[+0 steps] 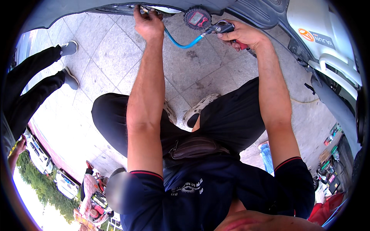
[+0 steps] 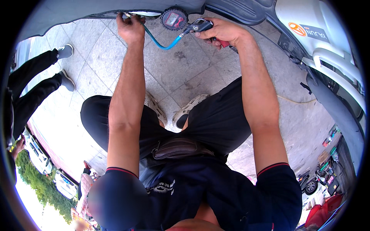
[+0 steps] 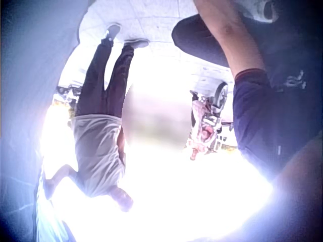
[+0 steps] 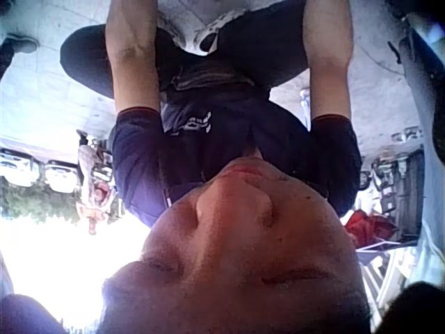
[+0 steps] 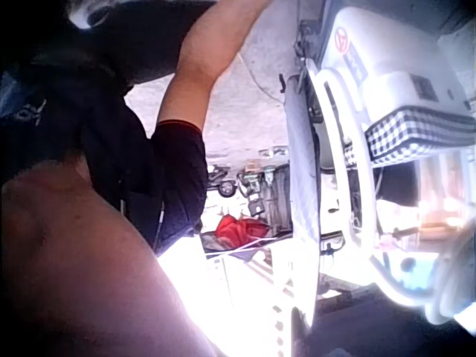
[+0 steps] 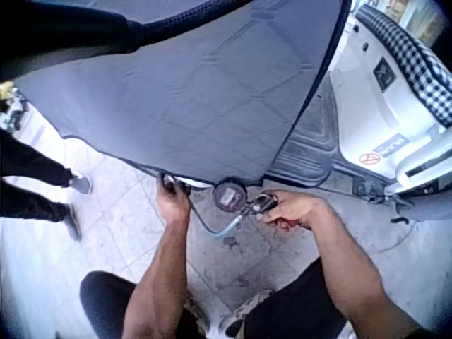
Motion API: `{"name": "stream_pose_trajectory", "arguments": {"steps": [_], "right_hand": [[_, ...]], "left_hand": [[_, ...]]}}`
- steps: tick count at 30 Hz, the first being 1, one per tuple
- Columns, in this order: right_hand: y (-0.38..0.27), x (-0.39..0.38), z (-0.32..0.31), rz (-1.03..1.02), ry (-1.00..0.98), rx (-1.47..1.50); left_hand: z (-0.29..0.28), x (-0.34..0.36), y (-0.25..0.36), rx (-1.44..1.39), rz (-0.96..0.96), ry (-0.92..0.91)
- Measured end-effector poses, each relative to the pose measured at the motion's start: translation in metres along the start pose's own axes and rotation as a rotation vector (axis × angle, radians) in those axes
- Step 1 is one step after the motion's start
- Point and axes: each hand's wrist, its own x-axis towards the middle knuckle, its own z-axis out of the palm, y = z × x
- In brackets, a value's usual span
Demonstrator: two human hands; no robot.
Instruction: The person inflates a scooter tire using a hand-held air pump, then selects tools from a chest to work on a cylindrical metal component.
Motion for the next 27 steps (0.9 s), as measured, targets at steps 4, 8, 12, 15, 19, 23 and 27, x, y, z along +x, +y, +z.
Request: {"name": "stream_pose_trajectory", "arguments": {"steps": [4,8,12,15,19,23,27], "right_hand": [[-0.0008,-0.0008,0.0024,-0.007,0.043,-0.028],[0.0027,0.0002,-0.0003,-0.009,0.032,-0.016],[0.0038,0.0006,-0.0006,-0.007,0.039,-0.04],[0.0034,0.0004,-0.0007,0.0,0.048,-0.047],[0.0018,-0.0008,-0.0006,0.012,0.049,-0.037],[0.006,0.0021,-0.0017,-0.002,0.048,-0.035],[0.0067,0.0032,-0.0018,-0.011,0.048,-0.037]], "left_hand": [[-0.0038,0.0014,-0.0024,0.077,0.056,-0.029],[-0.0019,0.0002,0.0002,0.054,0.049,-0.016],[-0.0018,0.0011,-0.0022,0.043,0.056,-0.014],[-0.0021,0.0005,-0.0006,0.052,0.045,-0.017],[-0.0017,0.0001,0.0014,0.042,0.039,-0.015],[-0.0016,-0.0004,0.0011,0.031,0.042,-0.008],[-0.0019,-0.0007,0.0023,0.014,0.04,-0.009]]}}
